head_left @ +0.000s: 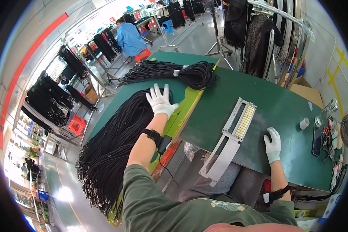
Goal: Manually organizing, bundle-checking, and inserting wire harnesses into a testing fixture at a factory workstation.
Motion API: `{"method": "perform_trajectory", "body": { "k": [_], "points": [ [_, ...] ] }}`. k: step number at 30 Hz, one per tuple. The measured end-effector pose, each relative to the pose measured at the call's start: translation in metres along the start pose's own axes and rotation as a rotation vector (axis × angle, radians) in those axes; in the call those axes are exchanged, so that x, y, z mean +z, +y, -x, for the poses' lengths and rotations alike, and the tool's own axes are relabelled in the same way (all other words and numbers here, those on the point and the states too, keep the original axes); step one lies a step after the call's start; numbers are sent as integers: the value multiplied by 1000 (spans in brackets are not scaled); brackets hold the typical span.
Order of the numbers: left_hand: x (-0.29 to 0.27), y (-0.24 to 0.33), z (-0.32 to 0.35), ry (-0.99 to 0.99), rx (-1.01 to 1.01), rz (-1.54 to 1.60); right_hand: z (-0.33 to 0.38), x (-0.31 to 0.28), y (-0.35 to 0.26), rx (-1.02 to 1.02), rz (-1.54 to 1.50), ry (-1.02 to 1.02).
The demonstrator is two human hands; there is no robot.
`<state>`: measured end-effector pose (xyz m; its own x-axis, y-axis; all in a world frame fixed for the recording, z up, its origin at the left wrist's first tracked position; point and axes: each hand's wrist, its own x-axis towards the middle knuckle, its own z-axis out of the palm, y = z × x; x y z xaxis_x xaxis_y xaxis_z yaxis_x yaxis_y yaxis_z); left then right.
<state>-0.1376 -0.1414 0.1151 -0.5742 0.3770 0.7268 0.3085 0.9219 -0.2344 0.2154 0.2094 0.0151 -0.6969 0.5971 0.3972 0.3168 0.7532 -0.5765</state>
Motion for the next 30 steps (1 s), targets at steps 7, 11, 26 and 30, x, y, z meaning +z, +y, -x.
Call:
{"method": "perform_trajectory", "body": {
  "k": [7, 11, 26, 30],
  "points": [
    [5, -61, -5, -502, -500, 218, -1, -1, 1, 18, -104, 1],
    [11, -54, -15, -607, -479, 214, -3, -3, -2, 20, -96, -11],
    [27, -95, 14, -436, -998, 1745, -1, -4, 1, 47, -186, -18],
    [28, -106, 20, -435, -957, 1800, -2, -4, -3, 48, -168, -30]
  ]
}}
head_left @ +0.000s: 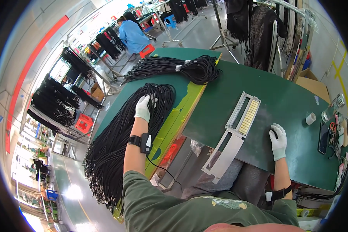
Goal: Manually organizing, bundle-checking, and inserting wire harnesses into a testing fixture at a factory workstation.
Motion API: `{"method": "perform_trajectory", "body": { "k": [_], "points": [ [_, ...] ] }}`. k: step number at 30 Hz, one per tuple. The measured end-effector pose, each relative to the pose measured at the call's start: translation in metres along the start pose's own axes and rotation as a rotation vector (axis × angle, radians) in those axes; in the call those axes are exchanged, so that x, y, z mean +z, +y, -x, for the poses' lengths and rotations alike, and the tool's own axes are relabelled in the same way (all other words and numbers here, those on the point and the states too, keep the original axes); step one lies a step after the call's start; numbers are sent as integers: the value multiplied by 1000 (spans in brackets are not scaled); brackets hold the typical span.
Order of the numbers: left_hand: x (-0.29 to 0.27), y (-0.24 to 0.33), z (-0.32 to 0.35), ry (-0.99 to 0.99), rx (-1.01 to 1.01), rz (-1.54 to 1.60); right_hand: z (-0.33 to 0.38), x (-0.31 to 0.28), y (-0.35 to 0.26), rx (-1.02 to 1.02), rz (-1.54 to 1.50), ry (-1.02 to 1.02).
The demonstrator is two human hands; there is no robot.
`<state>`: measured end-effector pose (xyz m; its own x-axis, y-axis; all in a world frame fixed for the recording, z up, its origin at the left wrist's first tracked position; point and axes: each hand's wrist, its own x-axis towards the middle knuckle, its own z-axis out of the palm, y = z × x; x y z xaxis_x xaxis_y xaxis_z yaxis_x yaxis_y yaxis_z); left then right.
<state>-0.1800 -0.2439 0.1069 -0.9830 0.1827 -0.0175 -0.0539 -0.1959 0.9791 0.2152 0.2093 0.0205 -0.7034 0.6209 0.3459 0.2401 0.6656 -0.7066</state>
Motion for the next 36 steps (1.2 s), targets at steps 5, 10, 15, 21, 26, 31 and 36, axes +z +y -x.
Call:
{"method": "perform_trajectory", "body": {
  "k": [5, 10, 15, 21, 26, 31, 36],
  "points": [
    [2, -6, 1, -14, 37, 38, 0, 1, 6, -2, -1, -4],
    [4, -3, 5, -67, 45, 46, 0, 1, 5, 7, -4, -2],
    [7, -3, 4, -76, 85, -9, 0, 1, 5, 9, -11, -5],
    [7, -5, 2, -52, 107, -65, 0, 1, 7, -2, -7, 1],
    [11, -5, 6, -35, 78, -16, 0, 0, 2, 6, -14, 2],
    [15, -7, 5, 29, 102, -132, 1, 1, 4, 3, -25, 3],
    [16, -8, 3, 71, 99, -154, 0, 0, 5, 4, -18, 4]
  ]
}}
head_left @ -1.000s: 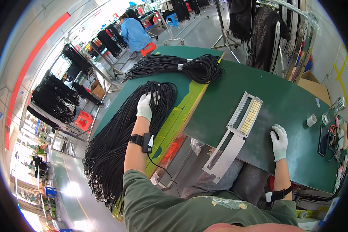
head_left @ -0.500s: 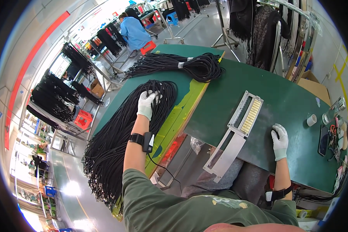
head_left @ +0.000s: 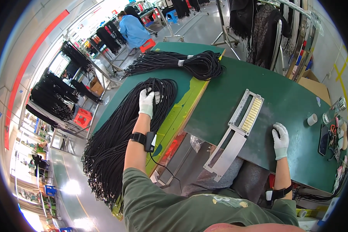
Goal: Manually organizing, bundle-checking, and inserting wire harnesses into a testing fixture at a factory workstation.
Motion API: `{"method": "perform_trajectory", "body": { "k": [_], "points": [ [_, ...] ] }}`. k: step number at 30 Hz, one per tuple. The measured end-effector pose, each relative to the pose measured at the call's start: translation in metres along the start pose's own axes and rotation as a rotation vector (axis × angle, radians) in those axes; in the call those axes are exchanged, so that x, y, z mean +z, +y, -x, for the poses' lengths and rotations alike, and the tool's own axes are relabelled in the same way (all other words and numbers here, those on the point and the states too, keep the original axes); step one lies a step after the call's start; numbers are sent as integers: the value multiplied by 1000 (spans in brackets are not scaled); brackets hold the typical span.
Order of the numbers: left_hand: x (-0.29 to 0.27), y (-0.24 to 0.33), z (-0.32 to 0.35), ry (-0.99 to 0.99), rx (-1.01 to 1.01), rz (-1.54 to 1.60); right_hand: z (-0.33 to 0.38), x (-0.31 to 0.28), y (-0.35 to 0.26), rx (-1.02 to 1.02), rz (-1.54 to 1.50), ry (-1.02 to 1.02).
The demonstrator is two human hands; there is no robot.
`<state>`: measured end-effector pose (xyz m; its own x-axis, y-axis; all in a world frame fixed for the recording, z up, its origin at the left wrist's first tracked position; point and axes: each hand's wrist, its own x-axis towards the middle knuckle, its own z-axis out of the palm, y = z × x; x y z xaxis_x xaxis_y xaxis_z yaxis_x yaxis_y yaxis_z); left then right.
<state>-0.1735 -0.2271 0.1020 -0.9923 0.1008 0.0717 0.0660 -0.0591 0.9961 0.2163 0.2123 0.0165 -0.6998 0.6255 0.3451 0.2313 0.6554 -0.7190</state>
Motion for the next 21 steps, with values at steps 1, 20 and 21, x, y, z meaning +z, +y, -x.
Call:
{"method": "perform_trajectory", "body": {
  "k": [1, 20, 21],
  "points": [
    [0, 0, 0, 1, -1, 0, 0, 0, 0, 0, 7, -1],
    [-12, 1, -9, -134, -97, 55, 0, 3, 5, -10, -13, 11],
    [-12, 1, -10, -135, -96, 53, 0, 3, 6, -14, -16, 14]
  ]
}}
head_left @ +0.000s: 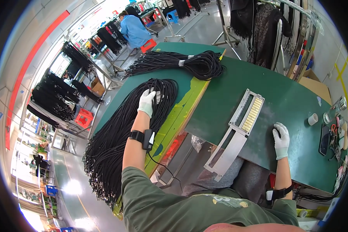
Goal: Manually organizing, bundle-checking, and inserting wire harnesses into a testing fixture at a factory workstation.
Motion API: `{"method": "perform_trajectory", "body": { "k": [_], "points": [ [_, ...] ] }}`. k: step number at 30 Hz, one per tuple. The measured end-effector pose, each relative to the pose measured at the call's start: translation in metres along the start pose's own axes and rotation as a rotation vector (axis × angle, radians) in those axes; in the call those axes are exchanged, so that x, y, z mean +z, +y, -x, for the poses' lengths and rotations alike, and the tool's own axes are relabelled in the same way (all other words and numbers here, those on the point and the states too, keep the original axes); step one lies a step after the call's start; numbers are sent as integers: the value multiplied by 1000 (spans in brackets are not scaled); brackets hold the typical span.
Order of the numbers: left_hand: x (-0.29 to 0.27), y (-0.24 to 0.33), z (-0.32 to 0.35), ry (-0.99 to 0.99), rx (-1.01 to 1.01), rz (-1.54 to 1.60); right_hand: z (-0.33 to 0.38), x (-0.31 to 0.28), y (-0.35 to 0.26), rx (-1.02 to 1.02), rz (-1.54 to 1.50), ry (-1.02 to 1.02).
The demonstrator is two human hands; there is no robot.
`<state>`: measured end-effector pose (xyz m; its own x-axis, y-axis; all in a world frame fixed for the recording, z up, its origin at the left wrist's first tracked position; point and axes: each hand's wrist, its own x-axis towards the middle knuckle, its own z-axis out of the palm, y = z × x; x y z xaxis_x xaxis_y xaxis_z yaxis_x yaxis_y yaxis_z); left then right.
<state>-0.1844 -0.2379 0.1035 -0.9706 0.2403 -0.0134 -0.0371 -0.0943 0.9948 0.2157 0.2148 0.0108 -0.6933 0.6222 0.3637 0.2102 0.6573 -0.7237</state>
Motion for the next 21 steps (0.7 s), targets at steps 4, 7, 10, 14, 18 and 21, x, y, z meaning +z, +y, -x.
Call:
{"method": "perform_trajectory", "body": {
  "k": [4, 7, 10, 14, 18, 21],
  "points": [
    [6, 11, 1, -14, -86, 93, -1, -3, -2, -4, 5, -8],
    [9, 26, -3, -160, -224, 120, 0, -4, -4, 1, 1, -7],
    [-8, 49, -13, -255, -356, 78, 0, -3, -7, 7, -14, 4],
    [8, 134, -9, -76, 94, 11, 0, -3, -6, 8, -35, -2],
    [3, 192, 6, -51, -63, -398, -1, -2, -2, 5, -44, 9],
    [-4, 188, 9, -123, -233, -526, -2, -3, -1, 13, -59, 8]
  ]
}}
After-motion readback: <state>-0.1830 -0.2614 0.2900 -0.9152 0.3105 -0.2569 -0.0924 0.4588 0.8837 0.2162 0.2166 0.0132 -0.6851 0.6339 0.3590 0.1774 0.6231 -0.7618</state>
